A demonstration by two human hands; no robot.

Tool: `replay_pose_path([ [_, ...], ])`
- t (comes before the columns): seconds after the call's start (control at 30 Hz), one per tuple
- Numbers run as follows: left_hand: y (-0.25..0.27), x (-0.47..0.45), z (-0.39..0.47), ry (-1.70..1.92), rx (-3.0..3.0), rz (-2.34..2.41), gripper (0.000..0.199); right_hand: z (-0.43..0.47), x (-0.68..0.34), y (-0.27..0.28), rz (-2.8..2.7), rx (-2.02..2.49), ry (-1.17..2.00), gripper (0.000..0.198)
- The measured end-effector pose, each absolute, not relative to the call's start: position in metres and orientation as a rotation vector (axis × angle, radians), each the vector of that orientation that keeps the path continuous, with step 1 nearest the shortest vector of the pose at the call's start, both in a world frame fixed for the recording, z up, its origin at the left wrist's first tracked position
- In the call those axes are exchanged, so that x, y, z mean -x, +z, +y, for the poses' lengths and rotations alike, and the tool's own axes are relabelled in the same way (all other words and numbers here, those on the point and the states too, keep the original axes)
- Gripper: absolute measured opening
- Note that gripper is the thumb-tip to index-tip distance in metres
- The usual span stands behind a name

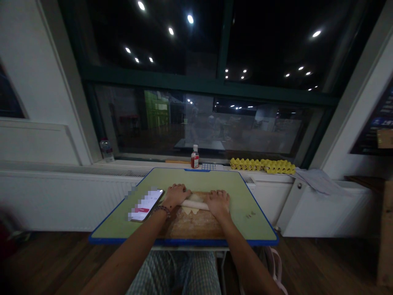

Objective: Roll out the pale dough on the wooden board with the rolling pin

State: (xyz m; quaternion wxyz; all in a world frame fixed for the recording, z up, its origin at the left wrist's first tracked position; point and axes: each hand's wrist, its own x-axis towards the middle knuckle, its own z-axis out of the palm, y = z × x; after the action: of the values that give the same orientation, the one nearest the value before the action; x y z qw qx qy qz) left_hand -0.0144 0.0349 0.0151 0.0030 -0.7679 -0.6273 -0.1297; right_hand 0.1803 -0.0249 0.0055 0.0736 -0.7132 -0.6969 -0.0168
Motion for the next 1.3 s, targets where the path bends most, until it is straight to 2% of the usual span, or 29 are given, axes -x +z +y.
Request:
replay_pose_path([
  [0.27,0.015,0.015,0.036,-0.354,2.473,-1.901,0.043,-0.040,-0.181,-0.013,-2.056,1.947,-0.262,0.046],
  [0.47,0.019,0.015,0.029,-0.349,2.525,-1.923,0.038,0.001,-0.193,-0.011,-2.019,2.100,0.008,0.050],
  [0.63,0.015,0.015,0.028,-0.420,2.450,-2.000,0.042,0.039,-0.192,-0.002,-1.867,2.229,0.078,0.057],
  [0.93,0.033,0.006,0.018,-0.571,2.411,-1.871,0.039,0.060,-0.186,0.006,-1.679,2.072,-0.155,0.043],
  [1.13,0.038,0.004,0.013,-0.499,2.514,-1.913,0.046,0.063,-0.187,0.005,-1.728,2.017,-0.158,0.037],
  [1.3,0.036,0.005,0.015,-0.547,2.538,-1.912,0.044,0.049,-0.189,-0.001,-1.834,1.836,-0.314,0.034],
])
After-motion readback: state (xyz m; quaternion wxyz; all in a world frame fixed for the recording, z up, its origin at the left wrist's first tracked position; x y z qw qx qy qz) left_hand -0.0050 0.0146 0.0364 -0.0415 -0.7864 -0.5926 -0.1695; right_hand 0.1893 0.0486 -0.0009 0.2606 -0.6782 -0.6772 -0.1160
